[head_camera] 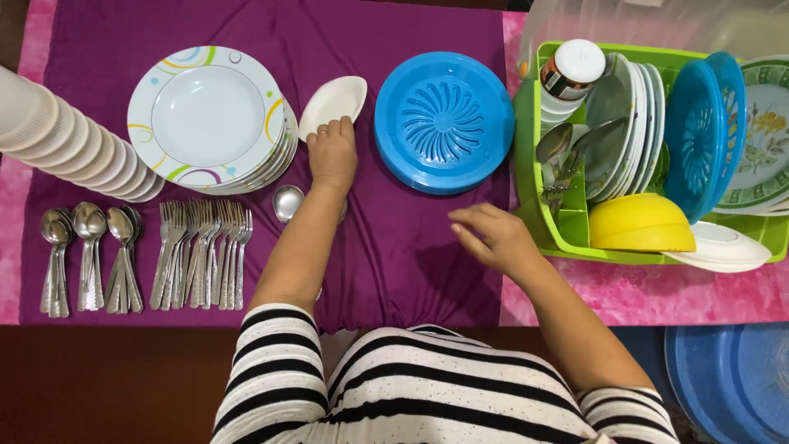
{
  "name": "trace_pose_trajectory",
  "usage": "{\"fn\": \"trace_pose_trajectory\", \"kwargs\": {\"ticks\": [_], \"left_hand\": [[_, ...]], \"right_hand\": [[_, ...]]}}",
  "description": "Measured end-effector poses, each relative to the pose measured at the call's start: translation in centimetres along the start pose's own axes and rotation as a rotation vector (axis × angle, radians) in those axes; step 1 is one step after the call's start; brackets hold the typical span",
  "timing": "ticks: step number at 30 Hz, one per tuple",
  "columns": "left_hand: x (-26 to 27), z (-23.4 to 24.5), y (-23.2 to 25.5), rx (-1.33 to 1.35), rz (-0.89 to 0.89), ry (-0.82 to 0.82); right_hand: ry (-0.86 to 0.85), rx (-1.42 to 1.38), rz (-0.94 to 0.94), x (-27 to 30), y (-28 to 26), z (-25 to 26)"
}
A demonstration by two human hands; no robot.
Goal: Organizing and stacking clean plates, bowls, and silverware on a table.
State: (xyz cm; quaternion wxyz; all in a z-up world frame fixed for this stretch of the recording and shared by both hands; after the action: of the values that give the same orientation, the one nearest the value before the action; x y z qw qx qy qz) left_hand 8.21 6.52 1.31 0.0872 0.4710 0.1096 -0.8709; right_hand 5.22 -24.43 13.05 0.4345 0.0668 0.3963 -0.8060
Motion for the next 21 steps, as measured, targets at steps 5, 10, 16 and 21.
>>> {"fn": "trace_pose_trajectory", "kwargs": {"ticks": [5,10,16,21], "left_hand": [[-1.8,4.3,0.4,0.008,-0.002,0.064],[-2.3,9.3,1.8,0.086,0.038,0.099],[-1.8,15.1,4.1,0.333,0.005,0.122],[-1.8,20.1,6.5,0.646,-0.092,0.237]], "right_hand": [[-0.042,-0.206,-0.157,-2.0,1.1,-2.3],[-0.055,-0.366,-0.362,-1.4,5.3,-5.8],[0.062,-0.762,-0.811,0.2,9.7,-8.2],[0.131,-1.026,-0.969,0.8,11.3,-8.4]]}}
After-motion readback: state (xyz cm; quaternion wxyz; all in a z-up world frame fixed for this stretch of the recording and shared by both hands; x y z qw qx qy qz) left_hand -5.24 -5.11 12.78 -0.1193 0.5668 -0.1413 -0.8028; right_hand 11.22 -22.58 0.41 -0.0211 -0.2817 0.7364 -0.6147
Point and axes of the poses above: each hand's wrist, its own x-axis away from the middle knuckle, its own z-axis out of the back of the hand, y = z × x, the point moved 7 cm from there along -x, towards the middle knuckle, and after that the axes turned 7 degrees about y, right-handed, at the moved point
